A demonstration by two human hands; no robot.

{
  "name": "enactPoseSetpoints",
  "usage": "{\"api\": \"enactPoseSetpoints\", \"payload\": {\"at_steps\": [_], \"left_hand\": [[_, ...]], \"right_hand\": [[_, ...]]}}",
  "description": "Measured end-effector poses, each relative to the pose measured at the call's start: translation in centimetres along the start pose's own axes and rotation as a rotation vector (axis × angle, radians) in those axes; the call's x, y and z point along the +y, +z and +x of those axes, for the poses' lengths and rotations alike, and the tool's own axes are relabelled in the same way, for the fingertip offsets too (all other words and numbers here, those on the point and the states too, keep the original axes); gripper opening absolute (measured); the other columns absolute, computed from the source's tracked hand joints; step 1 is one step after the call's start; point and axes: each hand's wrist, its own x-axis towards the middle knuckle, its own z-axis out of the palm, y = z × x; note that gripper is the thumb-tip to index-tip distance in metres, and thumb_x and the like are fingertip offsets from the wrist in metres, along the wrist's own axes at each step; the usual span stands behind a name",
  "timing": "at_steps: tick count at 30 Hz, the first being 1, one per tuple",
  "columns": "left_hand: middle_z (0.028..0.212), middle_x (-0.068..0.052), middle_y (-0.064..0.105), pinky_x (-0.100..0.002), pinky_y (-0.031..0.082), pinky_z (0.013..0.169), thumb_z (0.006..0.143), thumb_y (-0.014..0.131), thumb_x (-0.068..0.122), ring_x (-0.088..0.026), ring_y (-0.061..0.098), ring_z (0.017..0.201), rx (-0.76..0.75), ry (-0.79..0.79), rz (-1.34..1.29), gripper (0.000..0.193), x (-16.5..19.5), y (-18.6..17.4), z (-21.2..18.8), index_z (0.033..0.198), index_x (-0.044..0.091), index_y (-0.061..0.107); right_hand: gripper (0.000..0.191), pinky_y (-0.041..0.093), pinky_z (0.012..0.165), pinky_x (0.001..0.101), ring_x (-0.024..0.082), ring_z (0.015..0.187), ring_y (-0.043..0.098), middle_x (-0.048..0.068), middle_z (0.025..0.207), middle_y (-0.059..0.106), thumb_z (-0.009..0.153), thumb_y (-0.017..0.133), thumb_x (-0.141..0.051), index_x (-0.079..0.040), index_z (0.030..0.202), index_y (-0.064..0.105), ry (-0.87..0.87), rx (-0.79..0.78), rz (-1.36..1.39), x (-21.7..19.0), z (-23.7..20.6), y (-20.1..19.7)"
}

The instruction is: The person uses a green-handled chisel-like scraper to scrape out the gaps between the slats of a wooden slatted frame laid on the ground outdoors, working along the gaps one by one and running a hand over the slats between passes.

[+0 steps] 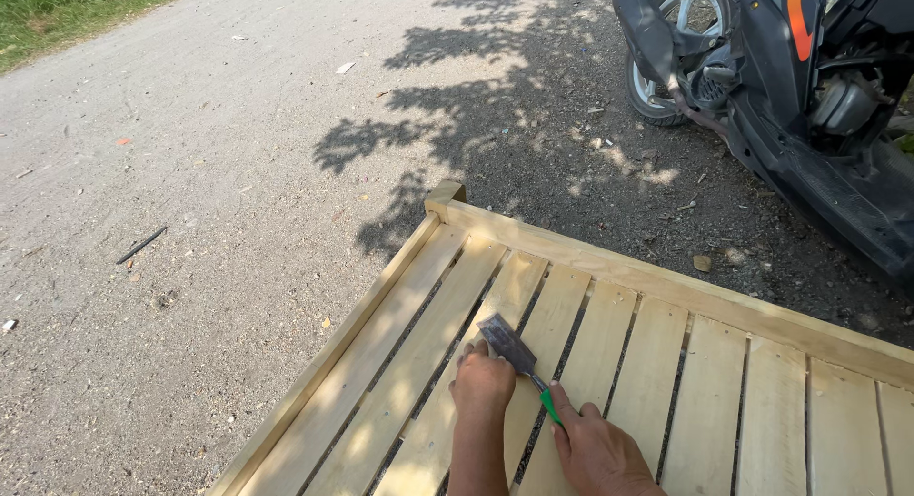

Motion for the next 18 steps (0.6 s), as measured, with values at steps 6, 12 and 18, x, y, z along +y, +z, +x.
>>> {"api": "enactPoseSetpoints", "payload": {"at_steps": [6, 12, 18], "left_hand": [[0.166, -0.002, 0.033, -0.052, 0.029, 0.12, 0.095, 0.05, 0.022, -0.018, 0.03, 0.154, 0.021, 0.011, 0.007, 0.055, 0.0, -0.2, -0.4, 0.15, 0.017, 0.048], [0.163, 0.001, 0.04, -0.052, 0.029, 0.122, 0.096, 0.051, 0.03, -0.017, 0.034, 0.152, -0.004, -0.034, -0.025, 0.053, 0.3, -0.1, -0.4, 0.148, 0.021, 0.051], [0.161, -0.003, 0.038, -0.055, 0.031, 0.117, 0.095, 0.053, 0.027, -0.02, 0.035, 0.149, 0.07, 0.017, -0.023, 0.052, -0.3, 0.2, -0.1, 0.145, 0.016, 0.052]], "right_hand": [[0.059, 0.058, 0.086, 0.0473, 0.033, 0.091, 0.069, 0.012, 0.102, 0.061, 0.103, 0.046, -0.036, -0.023, 0.158, 0.029, -0.014, 0.162, 0.045, 0.1, 2.5, -0.4], [0.063, 0.058, 0.091, 0.0438, 0.031, 0.092, 0.071, 0.012, 0.104, 0.059, 0.103, 0.046, -0.041, -0.027, 0.16, 0.023, -0.055, -0.01, -0.017, 1.6, 0.7, 1.0], [0.058, 0.058, 0.086, 0.0474, 0.033, 0.091, 0.069, 0.013, 0.098, 0.061, 0.103, 0.048, -0.035, -0.022, 0.157, 0.033, -0.04, 0.182, 0.022, 0.6, 2.8, -0.8]]}}
